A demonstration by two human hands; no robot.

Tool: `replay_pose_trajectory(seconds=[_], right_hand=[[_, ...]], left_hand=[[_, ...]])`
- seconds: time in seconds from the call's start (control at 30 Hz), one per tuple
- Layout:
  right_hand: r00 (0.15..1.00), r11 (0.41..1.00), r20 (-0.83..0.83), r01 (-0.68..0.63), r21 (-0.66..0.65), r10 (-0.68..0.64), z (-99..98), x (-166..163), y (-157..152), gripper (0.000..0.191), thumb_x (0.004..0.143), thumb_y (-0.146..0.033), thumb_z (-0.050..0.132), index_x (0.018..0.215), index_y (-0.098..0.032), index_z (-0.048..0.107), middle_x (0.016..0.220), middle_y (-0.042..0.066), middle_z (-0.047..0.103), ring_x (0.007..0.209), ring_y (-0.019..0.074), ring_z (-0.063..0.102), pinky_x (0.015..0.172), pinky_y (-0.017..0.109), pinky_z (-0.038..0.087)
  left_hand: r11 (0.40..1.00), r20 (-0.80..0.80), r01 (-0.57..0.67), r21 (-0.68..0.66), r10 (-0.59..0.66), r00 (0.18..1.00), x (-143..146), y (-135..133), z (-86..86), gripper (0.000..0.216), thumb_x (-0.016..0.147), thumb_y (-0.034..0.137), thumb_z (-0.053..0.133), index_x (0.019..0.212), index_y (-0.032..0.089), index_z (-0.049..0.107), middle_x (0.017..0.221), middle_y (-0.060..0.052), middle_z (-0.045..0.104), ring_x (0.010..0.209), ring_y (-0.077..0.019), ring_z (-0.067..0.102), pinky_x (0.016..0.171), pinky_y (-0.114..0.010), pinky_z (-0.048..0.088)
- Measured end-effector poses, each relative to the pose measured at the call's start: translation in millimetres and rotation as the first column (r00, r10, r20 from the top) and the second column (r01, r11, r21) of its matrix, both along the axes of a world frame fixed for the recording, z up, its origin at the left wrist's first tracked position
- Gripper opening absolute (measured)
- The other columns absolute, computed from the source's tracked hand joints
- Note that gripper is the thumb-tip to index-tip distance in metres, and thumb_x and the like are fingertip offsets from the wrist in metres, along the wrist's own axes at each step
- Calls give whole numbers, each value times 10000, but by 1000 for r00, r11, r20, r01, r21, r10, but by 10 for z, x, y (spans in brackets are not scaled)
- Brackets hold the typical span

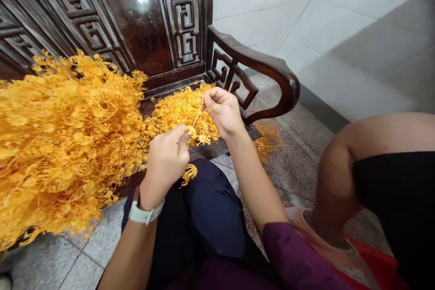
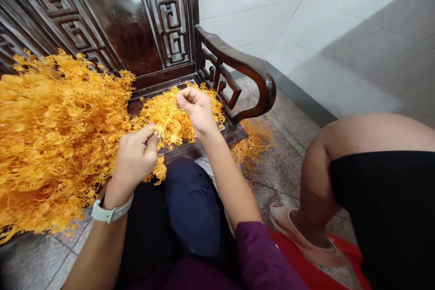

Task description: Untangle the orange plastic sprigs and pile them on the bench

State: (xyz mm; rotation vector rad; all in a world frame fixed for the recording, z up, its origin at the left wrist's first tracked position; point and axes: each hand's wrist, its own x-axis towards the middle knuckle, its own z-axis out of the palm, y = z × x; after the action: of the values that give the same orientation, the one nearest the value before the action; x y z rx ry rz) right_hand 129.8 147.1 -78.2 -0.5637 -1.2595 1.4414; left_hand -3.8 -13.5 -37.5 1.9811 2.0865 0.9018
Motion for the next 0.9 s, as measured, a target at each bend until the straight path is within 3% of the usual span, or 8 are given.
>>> replay_pose_trajectory(seconds=[0.1,0.2,0.33,0.5,0.6,0.67,0.7,0.9], right_hand=[[960,942,-71,250,-223,-271,-219,72,230,205,908,-312,685,790,-227,541,743,-29,544,609,97,489,616,267,440],[883,857,9,457,-239,-469,-360,199,456,235,884,-374,722,817,-217,562,706,-52,535,574,82,474,575,243,405],[949,950,127,301,-84,-289,-413,204,632,307,823,-412,796,1012,-204,671,861,16,695,712,136,626,711,311,543],[882,941,330,309,137,-337,-318,173,542,295,863,-423,788,1045,-195,743,1108,102,755,921,184,663,857,355,548],[972,999,231,43,-25,-36,-245,207,144,455,980,-624,600,1000,-200,763,942,80,758,784,167,650,695,307,510],[964,965,96,-234,-122,246,-204,198,-192,517,981,-679,576,1020,-201,769,924,81,764,766,166,663,665,300,503],[955,951,50,-284,-126,292,-184,178,-345,470,962,-656,638,1029,-210,766,912,68,767,754,158,663,672,296,505],[988,971,-126,-118,-208,93,-130,25,-658,275,903,-453,792,842,-209,681,749,-11,699,641,114,598,658,265,483]], left_hand=[[1000,-62,18,5,-17,998,29,-54,-23,265,951,139,506,704,227,469,577,1,486,549,-180,467,610,-347,234],[998,-54,-48,48,51,997,-7,-84,-56,254,973,173,501,729,229,456,574,12,466,542,-172,465,608,-336,250],[991,22,-110,72,109,994,-97,-28,-66,281,998,222,511,727,223,437,577,24,460,516,-144,437,577,-310,263],[968,150,-224,110,207,967,-122,39,-58,316,994,255,560,702,221,444,533,44,400,467,-119,371,516,-289,250],[950,196,-283,132,255,947,-92,39,-57,323,1002,277,570,709,220,448,533,48,387,462,-113,347,506,-288,239],[939,188,-301,167,269,945,-71,38,-57,323,999,275,580,712,215,445,545,45,405,477,-110,358,520,-284,240],[936,175,-301,184,270,947,-62,37,-57,324,996,266,583,711,212,439,550,45,407,484,-107,359,528,-282,239],[937,108,-258,236,238,965,-50,-10,-45,285,984,213,571,720,203,463,554,49,393,489,-106,347,543,-279,236]])
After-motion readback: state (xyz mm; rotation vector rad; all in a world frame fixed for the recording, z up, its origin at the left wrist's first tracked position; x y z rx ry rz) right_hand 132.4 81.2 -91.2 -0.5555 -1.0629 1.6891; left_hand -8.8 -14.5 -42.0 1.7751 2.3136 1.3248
